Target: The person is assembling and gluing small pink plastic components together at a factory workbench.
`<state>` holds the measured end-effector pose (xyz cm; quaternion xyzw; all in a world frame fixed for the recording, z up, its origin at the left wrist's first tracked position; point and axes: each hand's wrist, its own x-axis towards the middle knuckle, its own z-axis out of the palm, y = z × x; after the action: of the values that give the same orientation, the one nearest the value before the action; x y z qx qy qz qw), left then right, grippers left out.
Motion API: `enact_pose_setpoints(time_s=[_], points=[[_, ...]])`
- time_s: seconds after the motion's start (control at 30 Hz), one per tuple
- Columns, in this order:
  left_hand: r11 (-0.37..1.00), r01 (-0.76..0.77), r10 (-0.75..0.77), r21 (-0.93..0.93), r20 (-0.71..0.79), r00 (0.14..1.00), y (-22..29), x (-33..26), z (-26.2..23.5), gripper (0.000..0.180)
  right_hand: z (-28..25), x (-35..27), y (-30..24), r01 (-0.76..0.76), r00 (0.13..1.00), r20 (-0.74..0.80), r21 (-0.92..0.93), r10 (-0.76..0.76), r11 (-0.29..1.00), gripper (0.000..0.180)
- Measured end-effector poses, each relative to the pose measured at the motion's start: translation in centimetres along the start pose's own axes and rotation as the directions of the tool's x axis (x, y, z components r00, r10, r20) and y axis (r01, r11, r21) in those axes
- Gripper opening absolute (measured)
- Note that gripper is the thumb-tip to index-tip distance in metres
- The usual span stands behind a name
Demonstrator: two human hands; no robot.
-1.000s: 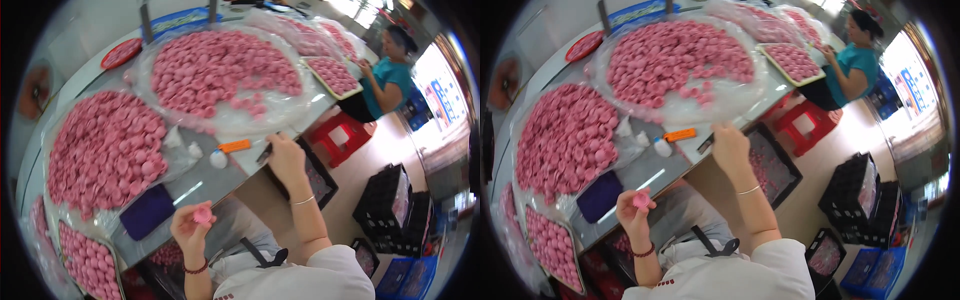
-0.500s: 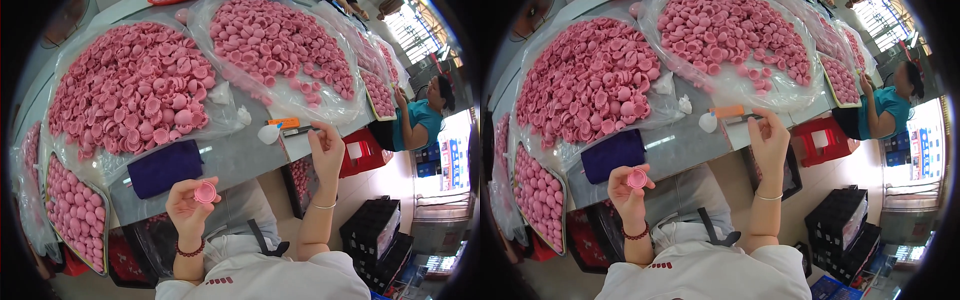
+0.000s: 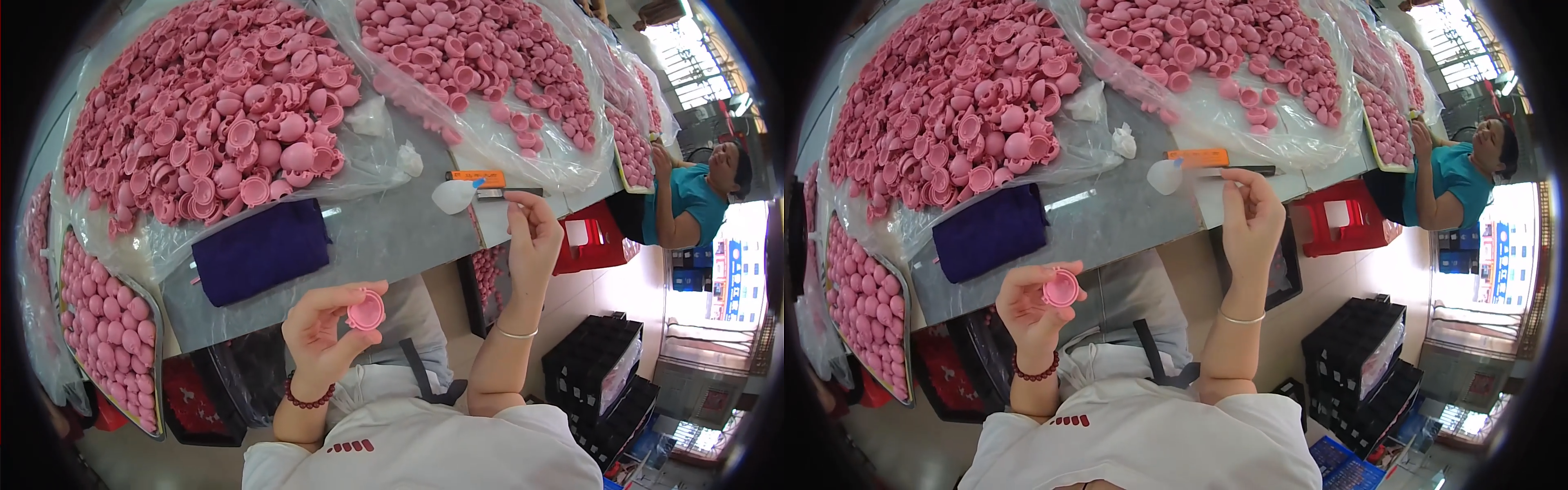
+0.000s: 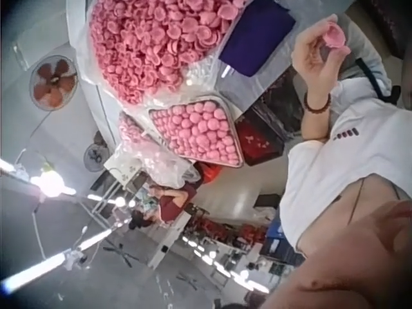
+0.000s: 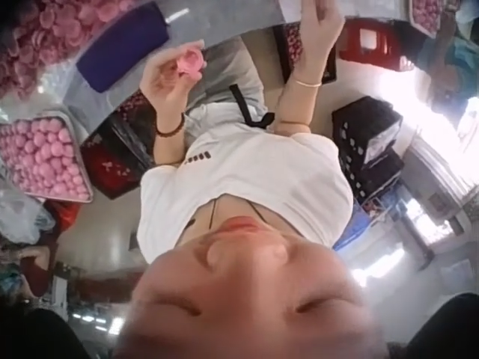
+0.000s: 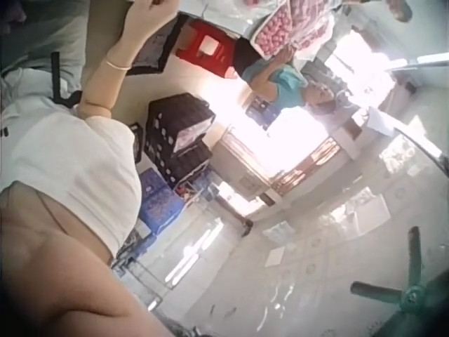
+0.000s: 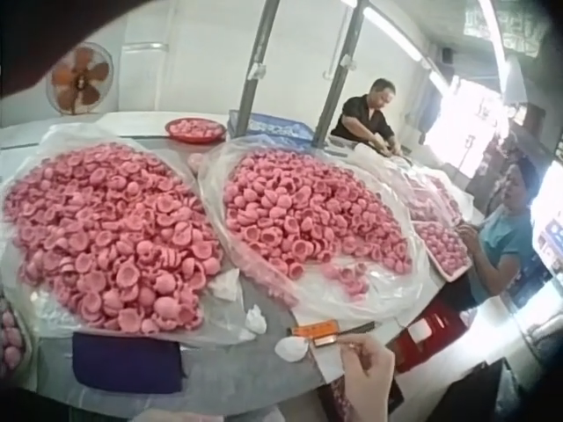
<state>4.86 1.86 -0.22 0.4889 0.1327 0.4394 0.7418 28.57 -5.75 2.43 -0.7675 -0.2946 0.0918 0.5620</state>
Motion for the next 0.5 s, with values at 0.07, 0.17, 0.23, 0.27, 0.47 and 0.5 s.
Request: enact_pose_setpoints(time_s=[0.07,0.17,0.23,0.27,0.47,0.5], points=[[0.999,-0.002,0.003,0.036,-0.028,1.0,-0.3,0.1,-0.1,0.043,-0.3,-1.4,-2.3,-0.033,0.999,0.04,0.042,0.031,0.999,0.012],[0.998,0.002,-0.001,0.061,-0.027,1.0,-0.2,0.3,-0.1,0.046,0.1,-4.2,-3.8,-0.006,0.979,0.204,0.143,-0.023,0.99,0.015],[1.0,-0.021,0.021,0.009,0.037,0.999,-0.2,0.4,-0.2,0.046,0.4,-5.0,-4.0,0.112,0.857,0.473,0.217,-0.205,0.97,0.031],[1.0,-0.026,0.027,-0.005,0.068,0.997,-0.4,0.3,-0.3,0.051,1.0,-5.1,-4.7,0.14,0.816,0.523,0.236,-0.247,0.962,0.037],[0.946,0.148,-0.097,-0.287,0.186,0.978,0.3,0.3,-0.4,0.064,4.9,-5.2,-4.7,0.425,0.626,0.537,0.372,-0.565,0.825,0.061],[0.947,0.146,-0.096,-0.284,0.183,0.978,0.1,0.3,-0.5,0.064,5.0,-5.0,-4.6,0.485,0.533,0.565,0.406,-0.63,0.775,0.062]])
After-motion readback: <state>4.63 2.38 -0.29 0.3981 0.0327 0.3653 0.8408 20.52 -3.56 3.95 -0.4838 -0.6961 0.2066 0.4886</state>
